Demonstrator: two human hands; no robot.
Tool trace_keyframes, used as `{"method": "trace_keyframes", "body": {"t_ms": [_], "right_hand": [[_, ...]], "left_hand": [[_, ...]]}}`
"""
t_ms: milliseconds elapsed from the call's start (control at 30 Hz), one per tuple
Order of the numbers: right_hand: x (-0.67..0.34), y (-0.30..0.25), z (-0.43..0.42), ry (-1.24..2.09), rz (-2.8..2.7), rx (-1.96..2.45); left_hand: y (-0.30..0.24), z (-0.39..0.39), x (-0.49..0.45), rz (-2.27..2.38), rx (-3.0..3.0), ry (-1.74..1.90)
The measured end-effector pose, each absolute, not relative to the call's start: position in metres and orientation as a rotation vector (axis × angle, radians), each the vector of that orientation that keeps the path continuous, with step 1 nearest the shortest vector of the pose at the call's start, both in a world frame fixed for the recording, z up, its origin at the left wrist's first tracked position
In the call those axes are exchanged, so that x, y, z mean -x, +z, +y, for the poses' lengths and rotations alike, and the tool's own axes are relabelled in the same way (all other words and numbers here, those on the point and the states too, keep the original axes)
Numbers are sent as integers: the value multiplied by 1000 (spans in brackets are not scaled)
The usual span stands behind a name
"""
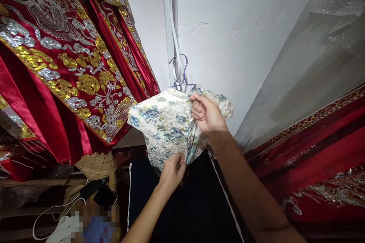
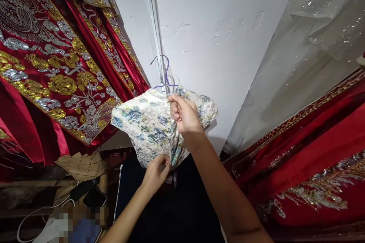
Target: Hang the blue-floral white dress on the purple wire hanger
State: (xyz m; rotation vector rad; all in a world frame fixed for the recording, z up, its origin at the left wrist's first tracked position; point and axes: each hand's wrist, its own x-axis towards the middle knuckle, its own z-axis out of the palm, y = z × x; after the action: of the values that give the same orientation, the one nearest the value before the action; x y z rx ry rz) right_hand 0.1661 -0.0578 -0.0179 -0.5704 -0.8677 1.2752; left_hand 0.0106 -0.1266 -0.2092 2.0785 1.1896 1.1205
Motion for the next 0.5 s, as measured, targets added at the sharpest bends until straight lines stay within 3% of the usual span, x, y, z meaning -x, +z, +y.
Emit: {"method": "trace_keyframes", "body": {"t_ms": [100, 200, 267, 400, 500], "right_hand": [[-157, -26, -66, 1122, -961, 654], [-154, -24, -72, 1047, -1081, 720], [-157, -21, -71, 1007, -1148, 746], [-166, -38, -53, 918, -1170, 778], [-171, -79, -38, 878, -1166, 933]], "left_hand": [[-153, -106, -8, 1085, -2067, 1295], [-80, -80, -9, 997, -2090, 1724], [-41, -65, -14, 941, -2198, 1747], [-6, -50, -30, 874, -2432, 1630], [0, -50, -25, 898, -2371, 1833]]}}
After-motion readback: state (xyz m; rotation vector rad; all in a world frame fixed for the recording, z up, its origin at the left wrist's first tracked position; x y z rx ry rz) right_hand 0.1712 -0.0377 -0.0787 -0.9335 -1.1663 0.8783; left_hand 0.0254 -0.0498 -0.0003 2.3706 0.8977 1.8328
